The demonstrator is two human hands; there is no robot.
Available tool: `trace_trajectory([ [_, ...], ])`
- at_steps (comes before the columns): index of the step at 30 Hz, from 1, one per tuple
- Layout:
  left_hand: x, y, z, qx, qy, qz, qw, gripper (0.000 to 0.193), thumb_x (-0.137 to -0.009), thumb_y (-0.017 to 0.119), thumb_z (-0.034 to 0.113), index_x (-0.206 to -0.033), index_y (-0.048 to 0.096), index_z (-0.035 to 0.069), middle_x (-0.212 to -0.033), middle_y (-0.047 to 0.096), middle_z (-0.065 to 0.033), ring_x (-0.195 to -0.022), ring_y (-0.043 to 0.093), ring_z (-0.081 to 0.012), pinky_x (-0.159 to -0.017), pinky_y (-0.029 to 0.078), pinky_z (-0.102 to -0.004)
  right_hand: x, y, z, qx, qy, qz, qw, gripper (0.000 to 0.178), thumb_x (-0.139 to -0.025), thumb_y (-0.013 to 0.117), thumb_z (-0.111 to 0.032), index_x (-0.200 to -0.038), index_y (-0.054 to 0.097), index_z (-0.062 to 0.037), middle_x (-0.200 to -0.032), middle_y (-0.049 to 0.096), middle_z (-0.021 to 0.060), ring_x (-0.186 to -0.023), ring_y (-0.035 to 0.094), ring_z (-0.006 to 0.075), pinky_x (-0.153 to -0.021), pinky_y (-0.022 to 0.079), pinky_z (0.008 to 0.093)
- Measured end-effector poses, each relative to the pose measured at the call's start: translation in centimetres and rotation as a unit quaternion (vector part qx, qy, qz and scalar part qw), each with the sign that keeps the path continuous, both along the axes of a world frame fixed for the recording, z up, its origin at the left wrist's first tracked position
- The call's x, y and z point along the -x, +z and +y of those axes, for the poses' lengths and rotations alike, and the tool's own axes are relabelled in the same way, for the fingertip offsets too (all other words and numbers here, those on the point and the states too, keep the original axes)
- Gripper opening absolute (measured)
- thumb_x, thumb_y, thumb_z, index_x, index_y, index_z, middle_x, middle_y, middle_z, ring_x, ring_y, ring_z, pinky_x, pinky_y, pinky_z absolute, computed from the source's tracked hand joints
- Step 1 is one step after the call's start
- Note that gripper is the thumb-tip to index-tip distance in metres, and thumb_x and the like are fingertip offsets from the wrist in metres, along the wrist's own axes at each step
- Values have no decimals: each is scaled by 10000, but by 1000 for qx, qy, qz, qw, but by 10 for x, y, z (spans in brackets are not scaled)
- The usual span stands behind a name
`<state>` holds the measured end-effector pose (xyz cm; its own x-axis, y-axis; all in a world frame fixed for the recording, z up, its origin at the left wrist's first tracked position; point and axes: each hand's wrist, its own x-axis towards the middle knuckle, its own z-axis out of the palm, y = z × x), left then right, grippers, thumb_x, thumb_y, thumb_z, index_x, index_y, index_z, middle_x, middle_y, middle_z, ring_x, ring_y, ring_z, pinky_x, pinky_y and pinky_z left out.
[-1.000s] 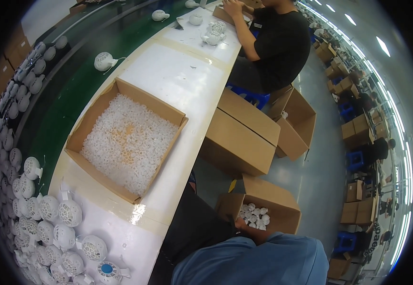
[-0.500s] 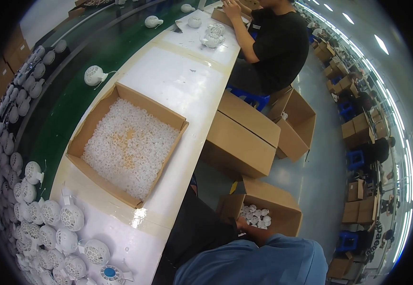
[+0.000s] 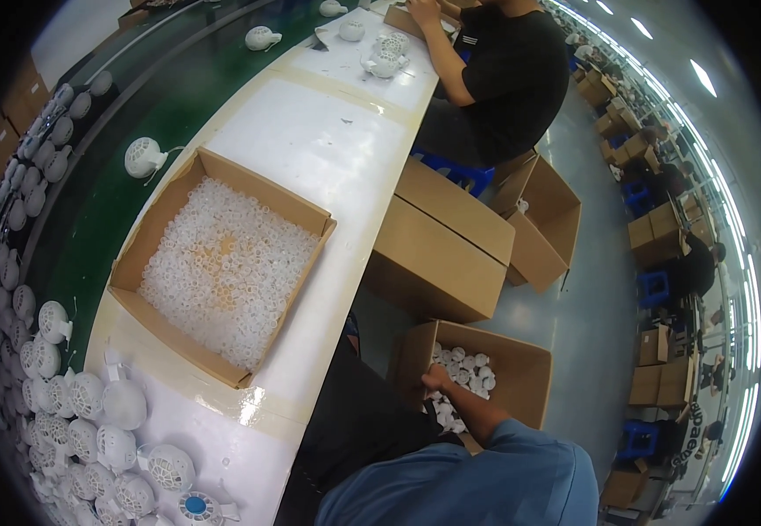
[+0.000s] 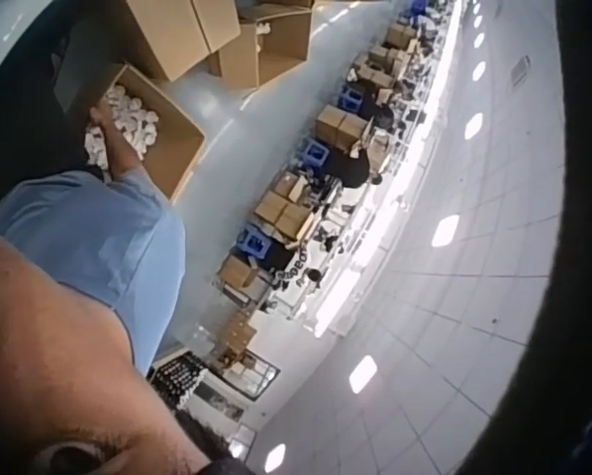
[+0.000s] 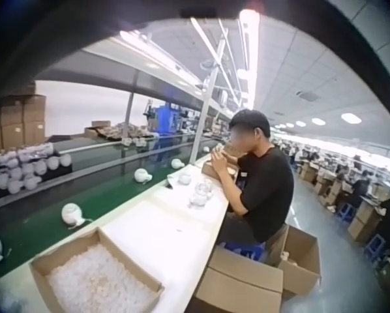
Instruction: Assembling plastic spherical components and packaging them into cardboard boxes on a factory assembly line.
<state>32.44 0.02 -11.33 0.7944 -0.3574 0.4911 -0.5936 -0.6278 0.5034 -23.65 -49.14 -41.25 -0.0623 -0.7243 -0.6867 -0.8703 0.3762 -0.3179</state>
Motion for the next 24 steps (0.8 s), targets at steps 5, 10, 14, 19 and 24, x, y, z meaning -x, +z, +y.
trace_trajectory([
  [5, -2, 3, 4, 31, -3, -2, 1000, 553, -1049, 299, 290, -1358, 250, -166, -1305, 413, -348, -1128, 493, -391, -976, 432, -474, 18, -7, -27, -52, -133, -86, 986, 295, -729, 578, -202, -681, 673, 74, -631, 662, 198, -535, 678, 289, -533, 576, 407],
  [10, -3, 2, 12, 20, -21, 10, 1000, 559, -1049, 305, 298, -1345, 257, -174, -1298, 416, -357, -1132, 490, -397, -977, 429, -480, 1, -3, -17, -5, -127, -34, 991, 307, -741, 568, -191, -768, 662, 101, -649, 648, 219, -548, 677, 317, -495, 561, 417],
  [14, -14, 14, -12, -37, -10, -32, 999, 558, -1043, 330, 307, -1339, 284, -164, -1288, 434, -346, -1128, 495, -396, -977, 427, -481, 4, -22, -21, -11, -165, -28, 986, 318, -754, 553, -191, -854, 659, 91, -717, 660, 228, -583, 689, 323, -490, 559, 414],
  [19, -13, 36, -26, -258, 68, -355, 896, 542, -1011, 440, 339, -1331, 405, -97, -1251, 516, -273, -1105, 528, -378, -969, 423, -476, -1, -44, -36, -118, -220, -66, 966, 291, -736, 619, -221, -865, 671, 34, -779, 671, 231, -666, 697, 346, -552, 562, 422],
  [24, -20, 4, -61, -162, 33, -201, 966, 572, -1017, 395, 376, -1313, 399, -112, -1230, 506, -291, -1089, 522, -383, -953, 427, -473, 109, -108, -9, 4, 119, 21, 993, 261, -569, 772, -246, -776, 670, -126, -864, 688, 165, -834, 673, 368, -692, 556, 443],
])
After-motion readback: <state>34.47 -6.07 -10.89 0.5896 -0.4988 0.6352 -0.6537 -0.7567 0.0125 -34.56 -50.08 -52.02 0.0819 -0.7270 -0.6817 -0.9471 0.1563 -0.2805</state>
